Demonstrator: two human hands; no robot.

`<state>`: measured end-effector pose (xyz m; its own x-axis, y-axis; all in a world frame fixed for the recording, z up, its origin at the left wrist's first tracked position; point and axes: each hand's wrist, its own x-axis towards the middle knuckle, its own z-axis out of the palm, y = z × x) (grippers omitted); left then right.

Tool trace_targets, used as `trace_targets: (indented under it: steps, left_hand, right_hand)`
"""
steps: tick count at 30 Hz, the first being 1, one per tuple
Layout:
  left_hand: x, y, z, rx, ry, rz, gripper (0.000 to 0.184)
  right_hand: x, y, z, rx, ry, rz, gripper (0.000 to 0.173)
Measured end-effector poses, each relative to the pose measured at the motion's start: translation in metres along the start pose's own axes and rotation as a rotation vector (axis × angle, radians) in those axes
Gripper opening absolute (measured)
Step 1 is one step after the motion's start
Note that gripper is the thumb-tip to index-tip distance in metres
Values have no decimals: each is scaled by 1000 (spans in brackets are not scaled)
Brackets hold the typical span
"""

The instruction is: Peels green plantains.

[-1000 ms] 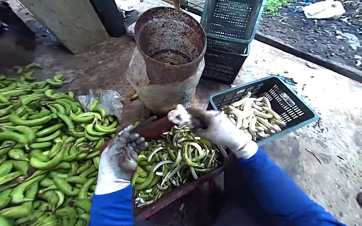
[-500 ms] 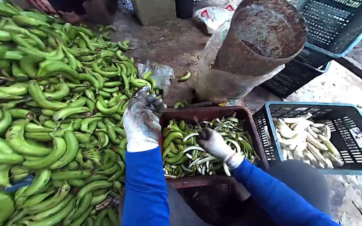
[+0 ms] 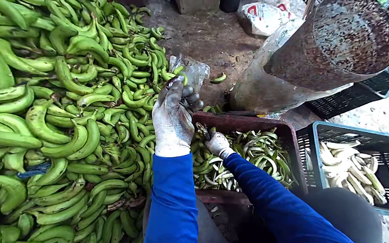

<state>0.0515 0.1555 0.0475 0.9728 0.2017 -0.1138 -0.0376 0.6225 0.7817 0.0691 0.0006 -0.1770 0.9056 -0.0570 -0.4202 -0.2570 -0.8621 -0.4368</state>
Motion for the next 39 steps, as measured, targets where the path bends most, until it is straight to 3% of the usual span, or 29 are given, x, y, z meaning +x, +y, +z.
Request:
trace_targets:
  steps: [3, 8, 12, 15, 17, 19, 22, 24, 26, 28, 33, 37, 39]
  left_hand:
    - [-3, -4, 5, 84, -23, -25, 28]
    - [-10, -18, 3, 625, 42, -63, 43]
    - [-27, -55, 15, 699, -171, -252, 72]
    - [-51, -82, 40, 542, -339, -386, 62]
    - [-64, -100, 54, 514, -343, -388, 50]
    - [-69, -114, 59, 490, -351, -310, 44]
    - [-70, -120, 59, 412, -438, -148, 46]
    - [-71, -120, 59, 230, -506, -140, 47]
    - [-72, -121, 62, 181, -512, -133, 45]
    - [-70, -124, 65, 320, -466, -57, 48]
    - [-73, -127, 58, 758, -520, 145, 55]
    - [-80, -123, 66, 802, -609, 220, 52]
    - [-83, -122, 67, 673, -583, 200, 48]
  right_hand:
    - [-15, 5, -13, 107, 50, -41, 38]
    - [-67, 20, -65, 360, 376, -182, 41]
    - [-121, 44, -131, 27, 809, -499, 47]
    - [-159, 65, -166, -271, 962, -770, 38]
    - [-179, 83, -175, -284, 952, -818, 33]
    - [-191, 106, -173, -42, 927, -701, 35]
    - [-196, 133, -184, 515, 685, -135, 60]
    - [-191, 148, -197, 670, 549, 30, 63]
    - [-195, 151, -203, 680, 545, -62, 48]
    - [-199, 149, -205, 667, 511, -233, 36]
    - [-195, 142, -189, 596, 292, -364, 38]
    - [-189, 136, -182, 586, 219, -379, 40]
    - [-181, 137, -172, 498, 96, -298, 43]
